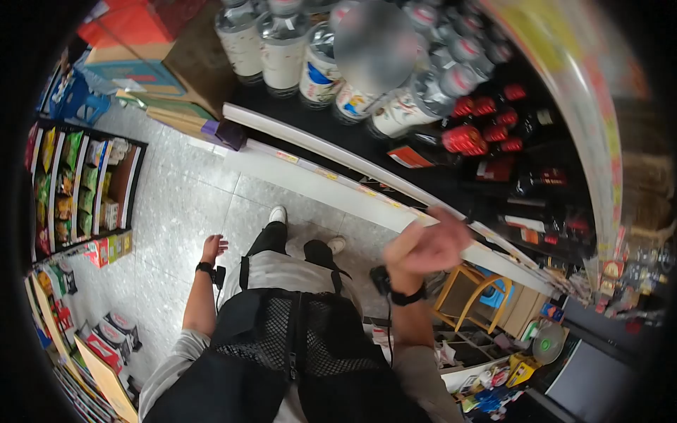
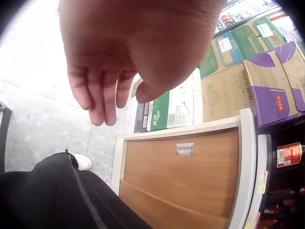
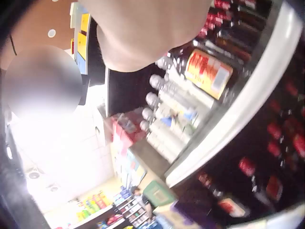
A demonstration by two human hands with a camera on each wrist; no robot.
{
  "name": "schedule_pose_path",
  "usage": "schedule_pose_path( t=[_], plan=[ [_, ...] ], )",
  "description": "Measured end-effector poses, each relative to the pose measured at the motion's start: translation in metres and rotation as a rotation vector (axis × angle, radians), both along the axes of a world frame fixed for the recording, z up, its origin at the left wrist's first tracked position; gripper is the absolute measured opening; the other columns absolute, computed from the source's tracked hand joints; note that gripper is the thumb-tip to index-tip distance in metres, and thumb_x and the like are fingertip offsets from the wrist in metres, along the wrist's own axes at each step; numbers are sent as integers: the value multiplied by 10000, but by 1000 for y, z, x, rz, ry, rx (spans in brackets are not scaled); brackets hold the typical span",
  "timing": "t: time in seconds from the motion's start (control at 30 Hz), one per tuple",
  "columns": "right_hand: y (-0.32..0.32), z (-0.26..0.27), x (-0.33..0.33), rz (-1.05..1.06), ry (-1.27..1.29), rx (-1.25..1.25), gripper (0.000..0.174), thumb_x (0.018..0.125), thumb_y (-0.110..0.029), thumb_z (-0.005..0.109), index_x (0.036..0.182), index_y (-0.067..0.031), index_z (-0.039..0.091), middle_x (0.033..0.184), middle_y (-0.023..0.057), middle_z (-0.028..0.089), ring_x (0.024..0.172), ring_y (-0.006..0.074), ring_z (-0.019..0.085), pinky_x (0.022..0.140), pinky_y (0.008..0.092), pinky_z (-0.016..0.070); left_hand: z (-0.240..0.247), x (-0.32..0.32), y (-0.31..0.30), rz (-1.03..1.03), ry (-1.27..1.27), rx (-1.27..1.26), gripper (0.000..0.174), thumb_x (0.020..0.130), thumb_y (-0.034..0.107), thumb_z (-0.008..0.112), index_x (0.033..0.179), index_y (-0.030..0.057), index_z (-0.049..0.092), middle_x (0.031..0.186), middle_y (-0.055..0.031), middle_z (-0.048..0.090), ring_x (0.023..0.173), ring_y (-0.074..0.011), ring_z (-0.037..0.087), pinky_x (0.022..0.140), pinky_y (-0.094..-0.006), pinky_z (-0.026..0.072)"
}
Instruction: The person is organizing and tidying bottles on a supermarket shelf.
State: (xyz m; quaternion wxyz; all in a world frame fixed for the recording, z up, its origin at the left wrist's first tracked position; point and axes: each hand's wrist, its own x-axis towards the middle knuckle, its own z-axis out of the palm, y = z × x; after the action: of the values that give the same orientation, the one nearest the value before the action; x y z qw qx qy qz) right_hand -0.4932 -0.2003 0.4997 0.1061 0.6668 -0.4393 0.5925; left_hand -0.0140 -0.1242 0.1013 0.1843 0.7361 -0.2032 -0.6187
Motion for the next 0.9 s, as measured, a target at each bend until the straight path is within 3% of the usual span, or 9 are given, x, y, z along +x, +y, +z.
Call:
schedule_pose_path(
  t=[0.13,0.2,0.27,0.37,0.47,0.63,0.67,0.77,0.9],
  plan=[
    [-8,-74,80,211,-125,655,318,820,-37,643,1104,-12,502,1029,165,541,922,255,544,782,342,450,7,2,-5,0,0,21,355,885,309,517,1104,37,580,886,-114,702,682,-169,650,579,-282,473],
    [-37,-135,106,36,-349,850,548,805,-104,720,1235,11,402,1136,163,493,979,303,526,847,386,457,7,9,-1,-3,5,20,357,884,309,517,1104,35,578,886,-114,701,683,-168,649,579,-280,475],
    [-78,-183,108,-253,-452,774,533,789,-167,762,1205,25,489,1167,186,539,1031,311,559,863,398,458,10,18,5,-20,1,42,359,886,309,518,1104,30,574,886,-117,701,679,-167,647,580,-280,475],
    [-120,-186,101,-304,-133,932,472,778,-284,773,1092,27,606,1085,224,623,1003,367,597,879,417,460,-5,45,22,15,10,28,343,893,284,525,1106,19,570,876,-135,699,663,-177,654,544,-278,478],
    [-134,-207,102,-505,-238,1119,489,783,-402,732,1033,11,656,1009,246,667,968,420,622,853,428,478,-1,64,37,52,-4,57,346,895,273,524,1122,15,563,879,-157,696,651,-188,658,518,-279,475],
    [-115,-223,89,-431,-194,826,396,798,-334,728,986,9,660,886,239,667,876,434,626,776,479,487,-24,107,67,141,17,153,369,890,276,514,1145,11,545,898,-183,691,644,-227,660,491,-293,460],
    [-108,-223,82,-380,-198,1098,365,800,-308,729,985,-1,662,891,253,658,866,423,631,773,471,492,-19,108,67,130,9,171,378,888,281,513,1148,6,536,904,-189,687,642,-231,659,485,-294,453],
    [-64,-209,69,-247,114,671,468,777,-199,753,1186,-32,598,1062,191,663,853,364,650,761,429,529,-24,117,72,113,-3,217,403,885,289,510,1152,-13,511,924,-211,676,635,-242,655,457,-293,429],
    [3,-136,66,-20,60,629,589,757,-98,741,1306,-40,539,1158,139,658,913,269,684,819,331,548,-24,101,48,96,0,234,409,888,286,506,1154,-25,506,925,-222,669,613,-255,645,434,-292,420]
  ],
)
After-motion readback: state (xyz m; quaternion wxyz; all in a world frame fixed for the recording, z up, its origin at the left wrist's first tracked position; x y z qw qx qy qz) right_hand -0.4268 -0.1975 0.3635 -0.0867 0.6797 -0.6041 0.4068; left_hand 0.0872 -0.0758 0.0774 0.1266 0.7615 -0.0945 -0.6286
